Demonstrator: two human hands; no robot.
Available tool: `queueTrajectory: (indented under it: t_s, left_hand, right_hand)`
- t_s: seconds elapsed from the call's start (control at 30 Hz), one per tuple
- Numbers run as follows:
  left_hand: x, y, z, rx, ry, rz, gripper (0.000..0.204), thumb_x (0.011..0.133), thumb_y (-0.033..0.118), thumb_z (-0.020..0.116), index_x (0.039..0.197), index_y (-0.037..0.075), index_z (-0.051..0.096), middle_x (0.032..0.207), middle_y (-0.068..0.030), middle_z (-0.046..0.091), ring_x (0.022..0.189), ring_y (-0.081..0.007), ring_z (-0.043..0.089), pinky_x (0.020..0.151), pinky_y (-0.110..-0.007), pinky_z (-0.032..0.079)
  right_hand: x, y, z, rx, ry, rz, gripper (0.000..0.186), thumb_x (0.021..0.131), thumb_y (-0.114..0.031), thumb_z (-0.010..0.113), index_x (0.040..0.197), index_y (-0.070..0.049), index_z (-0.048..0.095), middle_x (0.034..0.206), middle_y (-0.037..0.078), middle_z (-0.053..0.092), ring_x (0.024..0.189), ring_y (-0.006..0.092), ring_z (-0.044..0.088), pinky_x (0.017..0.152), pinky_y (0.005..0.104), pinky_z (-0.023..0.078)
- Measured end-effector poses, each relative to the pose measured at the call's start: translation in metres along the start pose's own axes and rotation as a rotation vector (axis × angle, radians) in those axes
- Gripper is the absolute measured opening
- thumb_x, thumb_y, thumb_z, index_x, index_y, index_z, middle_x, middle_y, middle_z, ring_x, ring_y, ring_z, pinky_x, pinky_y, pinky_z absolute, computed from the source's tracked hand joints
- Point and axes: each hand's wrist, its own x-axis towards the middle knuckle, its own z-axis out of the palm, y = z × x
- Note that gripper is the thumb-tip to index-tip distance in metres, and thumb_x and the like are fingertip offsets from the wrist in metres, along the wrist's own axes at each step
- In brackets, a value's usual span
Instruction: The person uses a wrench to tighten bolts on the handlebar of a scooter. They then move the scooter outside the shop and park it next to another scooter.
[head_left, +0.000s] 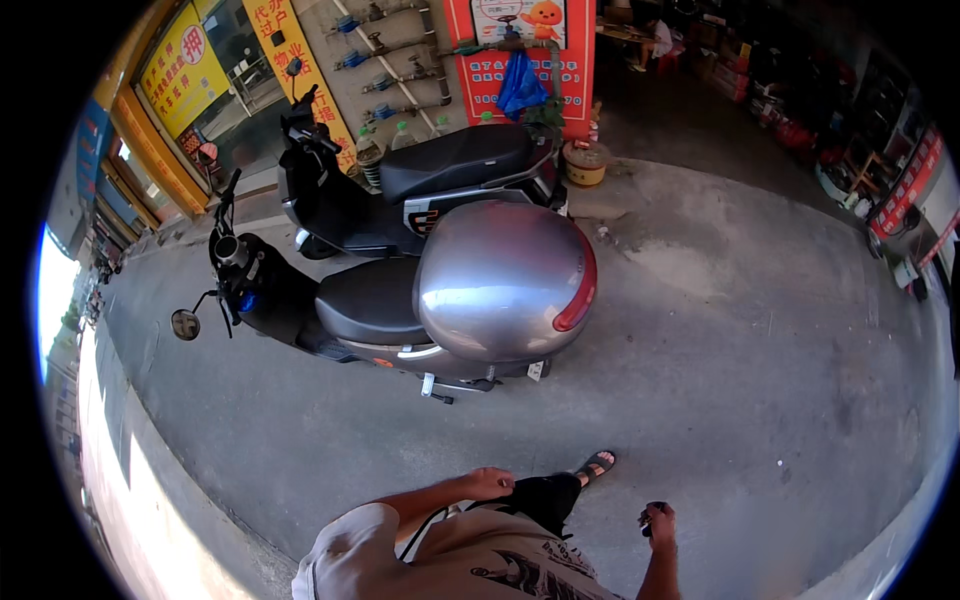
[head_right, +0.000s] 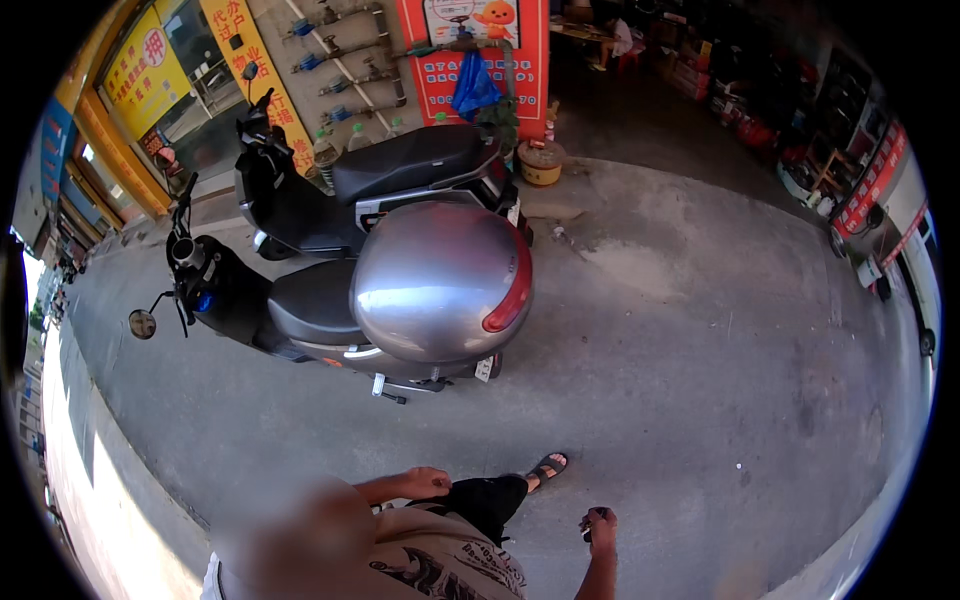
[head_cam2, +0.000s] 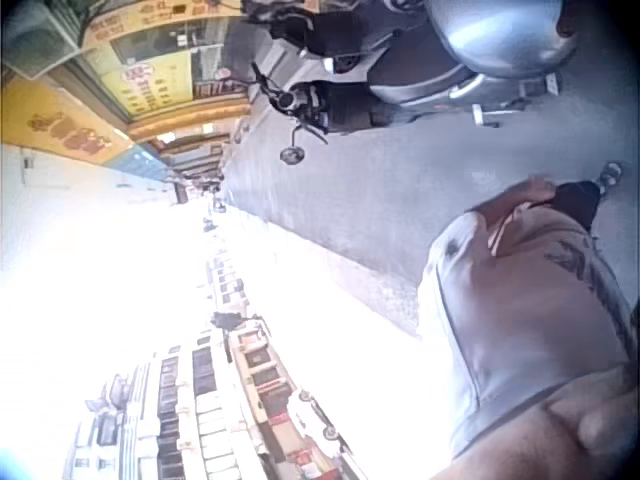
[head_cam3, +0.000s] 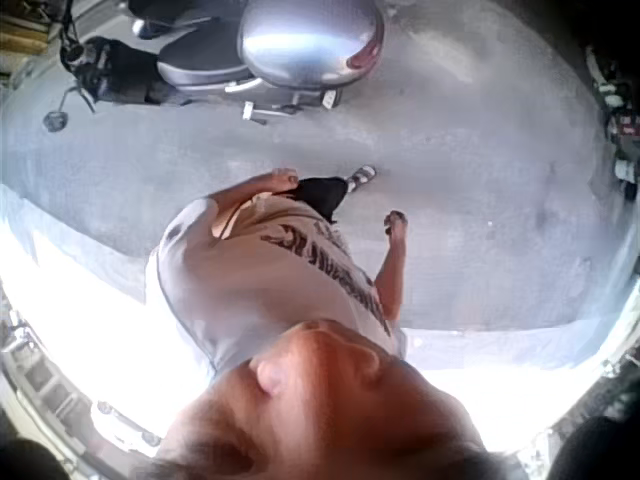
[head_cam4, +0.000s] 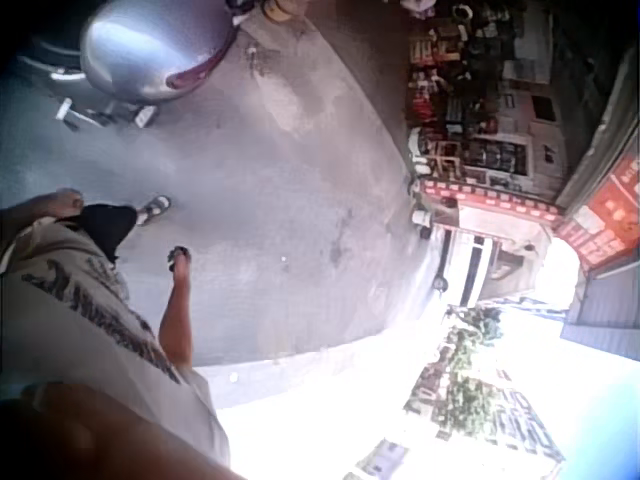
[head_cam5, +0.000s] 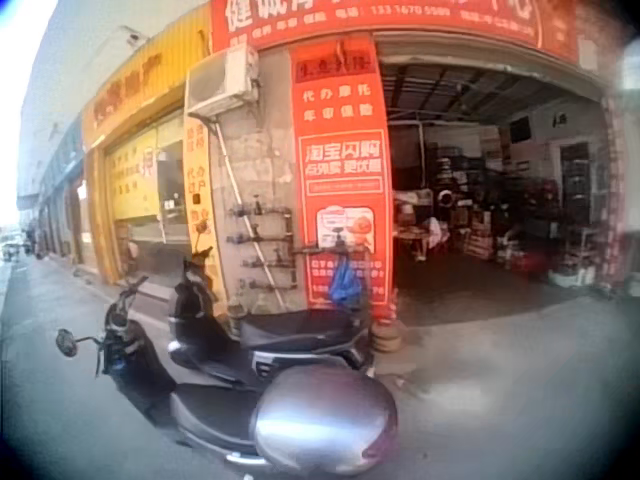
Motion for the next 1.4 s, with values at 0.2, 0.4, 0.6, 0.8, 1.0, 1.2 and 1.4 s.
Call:
queueTrajectory:
  t_s: [0.2,0.4,0.6,0.8,1.0,1.2,1.4]
  left_hand:
    - [0.173,0.12,-0.01,-0.219,-0.257,-0.148,0.048,0.088,0.043,0.065,0.12,0.006,0.064,0.104,-0.0091,0.067,0.092,-0.0216,0.063,0.078,-0.036,0.051]
    - [0.299,0.229,-0.04,-0.396,-0.466,-0.443,0.025,0.09,0.032,0.066,0.104,0.013,0.063,0.085,0.002,0.059,0.073,-0.0115,0.054,0.067,-0.027,0.046]
    - [0.431,0.29,-0.052,-0.555,-0.634,-0.497,0.026,0.091,0.021,0.066,0.112,0.007,0.063,0.086,0.0037,0.061,0.075,-0.0076,0.055,0.067,-0.022,0.046]
    - [0.598,0.398,-0.028,-0.329,-0.389,-0.452,0.025,0.088,0.022,0.071,0.108,0.007,0.067,0.086,0.0011,0.065,0.072,-0.0106,0.057,0.066,-0.025,0.046]
    - [0.79,0.53,-0.015,0.036,0.096,-0.172,0.015,0.083,0.017,0.071,0.095,0.008,0.071,0.083,-0.0063,0.071,0.073,-0.0192,0.066,0.071,-0.034,0.053]
    - [0.965,0.615,-0.032,0.189,0.301,-0.075,0.016,0.082,0.022,0.07,0.092,0.01,0.071,0.096,-0.0108,0.071,0.094,-0.0271,0.067,0.084,-0.039,0.052]
    - [1.085,0.699,-0.071,-0.045,0.264,-0.288,0.027,0.078,0.032,0.068,0.092,0.01,0.073,0.098,-0.0145,0.071,0.101,-0.0316,0.066,0.087,-0.042,0.052]
  right_hand:
    - [0.009,-0.049,-0.13,0.019,0.31,0.22,0.01,0.081,-0.006,0.057,0.08,0.004,0.059,0.066,0.013,0.062,0.051,0.0225,0.061,0.046,0.0344,0.048]
    - [-0.026,0.0,-0.231,0.354,0.668,0.502,0.009,0.08,-0.001,0.053,0.075,0.005,0.058,0.063,0.016,0.06,0.044,0.0272,0.058,0.038,0.0381,0.045]
    - [0.008,0.053,-0.267,0.483,0.611,0.827,0.011,0.083,-0.008,0.058,0.081,0.001,0.064,0.071,0.017,0.065,0.057,0.0291,0.065,0.048,0.0427,0.05]
    - [0.176,0.002,-0.391,-0.445,0.095,0.532,0.019,0.083,-0.011,0.061,0.093,0.002,0.07,0.08,0.017,0.071,0.067,0.0297,0.068,0.058,0.0416,0.054]
    - [0.458,-0.312,-0.612,0.001,0.49,0.432,0.01,0.081,-0.004,0.057,0.074,0.003,0.057,0.061,0.015,0.059,0.048,0.0241,0.059,0.039,0.037,0.046]
    - [0.699,-0.645,-0.721,-0.188,0.452,0.061,0.009,0.082,-0.004,0.053,0.085,0.003,0.056,0.068,0.013,0.062,0.052,0.0209,0.063,0.041,0.0337,0.049]
    - [0.879,-0.767,-0.709,-0.232,0.206,0.099,0.017,0.083,0.002,0.048,0.098,0.004,0.055,0.075,0.019,0.063,0.051,0.0252,0.063,0.038,0.0348,0.048]
